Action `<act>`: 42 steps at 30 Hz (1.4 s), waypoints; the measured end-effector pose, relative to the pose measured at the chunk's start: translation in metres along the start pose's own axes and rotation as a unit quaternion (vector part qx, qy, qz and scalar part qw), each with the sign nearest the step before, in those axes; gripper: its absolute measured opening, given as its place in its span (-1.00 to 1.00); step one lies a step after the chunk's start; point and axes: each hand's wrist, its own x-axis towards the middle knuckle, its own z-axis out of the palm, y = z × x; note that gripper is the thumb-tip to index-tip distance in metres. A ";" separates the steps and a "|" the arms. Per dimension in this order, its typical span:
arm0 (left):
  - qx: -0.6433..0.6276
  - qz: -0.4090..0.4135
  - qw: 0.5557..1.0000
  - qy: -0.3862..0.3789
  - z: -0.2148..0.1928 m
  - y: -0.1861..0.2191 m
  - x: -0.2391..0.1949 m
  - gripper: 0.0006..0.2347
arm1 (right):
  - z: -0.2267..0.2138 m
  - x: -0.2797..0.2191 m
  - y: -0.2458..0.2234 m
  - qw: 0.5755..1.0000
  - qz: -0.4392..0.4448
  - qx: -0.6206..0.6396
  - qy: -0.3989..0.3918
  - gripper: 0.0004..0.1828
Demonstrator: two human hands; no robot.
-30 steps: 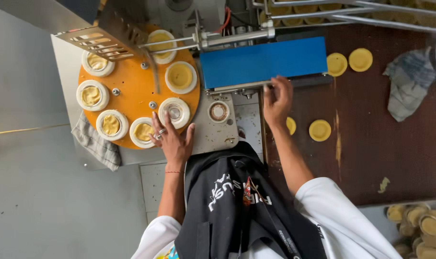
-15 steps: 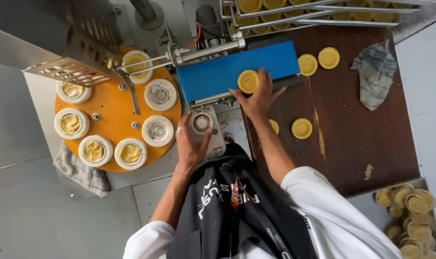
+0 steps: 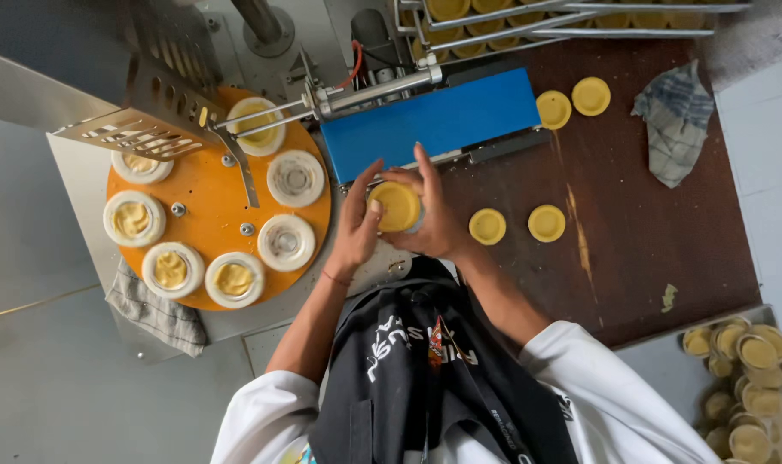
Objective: The person places dough into molds on a rotating machine, then removes formed yellow food items and places them into small containers on a tray. The person repeats this cycle, filling multiple containers with the food items.
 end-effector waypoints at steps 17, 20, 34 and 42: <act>-0.138 0.002 0.990 -0.040 0.040 -0.003 0.013 -0.35 | 0.019 -0.008 -0.003 0.842 0.125 0.408 0.330 -0.01; -0.044 0.040 0.991 0.120 0.038 -0.029 0.021 -0.48 | 0.024 -0.005 0.000 0.859 0.153 0.362 0.328 0.08; -0.086 0.060 0.992 -0.072 0.025 0.014 0.007 -0.33 | 0.034 -0.004 -0.017 0.934 0.072 0.066 0.344 -0.04; -0.117 0.000 0.946 0.302 0.024 -0.057 0.026 -0.57 | 0.033 -0.017 0.014 0.909 0.175 0.268 0.267 0.03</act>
